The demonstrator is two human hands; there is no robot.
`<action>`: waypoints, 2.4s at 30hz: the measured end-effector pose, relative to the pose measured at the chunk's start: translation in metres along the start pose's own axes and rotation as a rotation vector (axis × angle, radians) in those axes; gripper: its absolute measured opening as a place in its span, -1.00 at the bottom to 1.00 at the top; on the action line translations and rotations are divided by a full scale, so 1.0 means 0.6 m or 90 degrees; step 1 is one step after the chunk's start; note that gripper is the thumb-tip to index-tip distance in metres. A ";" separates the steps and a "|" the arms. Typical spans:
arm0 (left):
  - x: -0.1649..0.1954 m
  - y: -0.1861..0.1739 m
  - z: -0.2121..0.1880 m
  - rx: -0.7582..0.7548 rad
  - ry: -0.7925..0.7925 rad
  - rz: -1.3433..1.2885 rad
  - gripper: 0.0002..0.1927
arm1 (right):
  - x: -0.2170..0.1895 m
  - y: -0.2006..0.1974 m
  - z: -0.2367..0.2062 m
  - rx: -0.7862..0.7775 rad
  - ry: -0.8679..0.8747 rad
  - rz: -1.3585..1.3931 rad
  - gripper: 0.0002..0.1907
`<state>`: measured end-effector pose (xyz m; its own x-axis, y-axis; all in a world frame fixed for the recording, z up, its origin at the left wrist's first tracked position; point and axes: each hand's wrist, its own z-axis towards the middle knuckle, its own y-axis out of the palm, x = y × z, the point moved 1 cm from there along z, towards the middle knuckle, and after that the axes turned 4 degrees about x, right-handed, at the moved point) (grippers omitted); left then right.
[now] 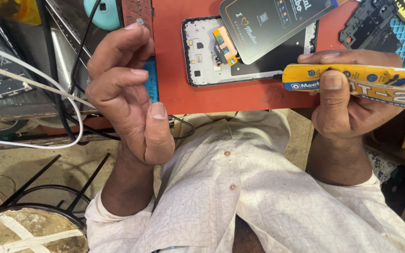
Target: The person applies adhesive to the edges of a disassembled smartphone, then places a new back cover onto the device and presses it into place. They wipe excess adhesive from the edges with a cloth and continue applying adhesive along the perimeter.
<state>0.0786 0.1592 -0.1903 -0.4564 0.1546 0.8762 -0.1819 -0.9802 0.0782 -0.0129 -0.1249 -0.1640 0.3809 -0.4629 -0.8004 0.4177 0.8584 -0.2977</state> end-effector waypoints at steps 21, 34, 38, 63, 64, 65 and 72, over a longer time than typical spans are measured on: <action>-0.012 -0.015 0.004 -0.006 0.040 -0.026 -0.60 | -0.002 0.035 0.007 -0.029 -0.016 0.023 -0.83; -0.007 -0.014 -0.001 0.025 0.009 -0.081 -0.62 | -0.016 0.058 0.002 -0.040 0.017 0.047 -0.81; -0.009 -0.014 -0.002 0.040 0.011 -0.092 -0.61 | -0.019 0.064 0.005 -0.052 0.011 0.042 -0.82; -0.023 -0.032 -0.005 0.015 0.034 -0.146 -0.52 | -0.044 0.115 0.014 -0.062 0.038 0.060 -0.81; -0.024 -0.031 -0.006 0.021 0.038 -0.152 -0.50 | -0.045 0.117 0.014 -0.060 0.039 0.061 -0.80; -0.024 -0.031 -0.006 0.026 0.043 -0.159 -0.48 | -0.047 0.119 0.014 -0.059 0.039 0.062 -0.80; -0.025 -0.039 -0.013 0.032 0.034 -0.141 -0.31 | -0.046 0.129 0.019 -0.080 0.022 0.055 -0.81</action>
<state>0.0829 0.1808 -0.2092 -0.4559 0.3712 0.8090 -0.2394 -0.9265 0.2902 0.0184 -0.0482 -0.1590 0.3816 -0.3805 -0.8424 0.2778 0.9164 -0.2881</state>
